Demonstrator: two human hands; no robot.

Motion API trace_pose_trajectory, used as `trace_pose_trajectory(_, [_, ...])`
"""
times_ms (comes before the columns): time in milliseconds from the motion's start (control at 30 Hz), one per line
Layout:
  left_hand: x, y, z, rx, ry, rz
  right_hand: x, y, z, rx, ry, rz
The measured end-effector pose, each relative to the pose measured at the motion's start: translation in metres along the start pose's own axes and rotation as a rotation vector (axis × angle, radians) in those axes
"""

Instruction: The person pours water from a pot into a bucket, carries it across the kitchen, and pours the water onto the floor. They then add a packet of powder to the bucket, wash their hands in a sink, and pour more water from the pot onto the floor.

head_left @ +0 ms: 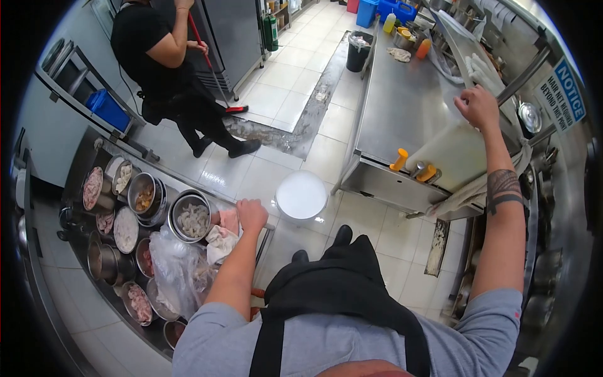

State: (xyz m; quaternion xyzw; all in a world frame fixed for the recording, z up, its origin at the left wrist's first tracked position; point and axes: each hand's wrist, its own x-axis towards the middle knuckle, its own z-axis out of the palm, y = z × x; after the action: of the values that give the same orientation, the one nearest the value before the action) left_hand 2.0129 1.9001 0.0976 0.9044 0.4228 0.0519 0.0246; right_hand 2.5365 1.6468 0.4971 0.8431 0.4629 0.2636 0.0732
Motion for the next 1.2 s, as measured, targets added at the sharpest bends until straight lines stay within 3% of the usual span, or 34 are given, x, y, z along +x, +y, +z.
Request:
trace_pose_trajectory(333, [0.004, -0.001, 0.001, 0.024, -0.015, 0.002, 0.003, -0.010, -0.006, -0.013, -0.108, 0.021])
trace_pose_trajectory(400, [0.003, -0.004, 0.003, 0.001, -0.025, -0.012, 0.006, -0.022, -0.005, 0.104, -0.115, 0.140])
trace_pose_trajectory(433, [0.005, -0.005, 0.004, -0.010, -0.018, -0.008, 0.008, -0.028, 0.013, 0.335, 0.031, 0.159])
trace_pose_trajectory(500, [0.010, -0.004, 0.008, -0.041, -0.033, -0.035, -0.002, -0.092, 0.022, 0.590, 0.262, -0.023])
trace_pose_trajectory(533, [0.011, -0.005, 0.008, -0.037, -0.034, -0.028, -0.020, -0.132, 0.044, 0.761, 0.260, -0.034])
trace_pose_trajectory(567, [0.015, -0.004, 0.009, -0.031, -0.032, -0.020, -0.040, -0.189, 0.053, 1.182, 0.095, 0.042])
trace_pose_trajectory(600, [0.017, -0.001, 0.007, -0.039, -0.062, -0.044, -0.069, -0.236, 0.117, 1.337, 0.015, 0.060])
trace_pose_trajectory(700, [0.025, -0.003, 0.012, -0.109, 0.006, -0.018, -0.125, -0.390, 0.229, 1.473, -0.813, -0.010])
trace_pose_trajectory(733, [0.028, -0.004, 0.015, -0.103, -0.035, -0.028, -0.159, -0.430, 0.292, 1.434, -0.960, 0.003])
trace_pose_trajectory(800, [0.035, -0.001, 0.015, -0.165, -0.021, -0.064, -0.229, -0.488, 0.411, 1.348, -1.487, 0.406])
trace_pose_trajectory(833, [0.037, 0.001, 0.017, -0.165, -0.064, -0.068, -0.260, -0.502, 0.445, 1.343, -1.530, 0.425])
trace_pose_trajectory(900, [0.046, 0.001, 0.021, -0.122, -0.059, -0.065, -0.288, -0.529, 0.496, 1.419, -1.549, 1.660])
trace_pose_trajectory(933, [0.050, 0.001, 0.023, -0.119, -0.096, -0.073, -0.295, -0.538, 0.510, 1.389, -1.583, 1.680])
trace_pose_trajectory(1000, [0.056, 0.000, 0.025, -0.131, -0.194, -0.138, -0.293, -0.554, 0.544, 1.363, -1.369, 1.965])
trace_pose_trajectory(1033, [0.057, -0.001, 0.028, -0.130, -0.225, -0.151, -0.290, -0.561, 0.560, 1.328, -1.398, 1.976])
trace_pose_trajectory(1133, [0.062, -0.005, 0.036, -0.115, -0.218, -0.145, -0.279, -0.569, 0.590, 1.516, -1.267, 2.131])
trace_pose_trajectory(1200, [0.063, -0.006, 0.038, -0.108, -0.243, -0.152, -0.263, -0.570, 0.596, 1.877, -1.193, 2.135])
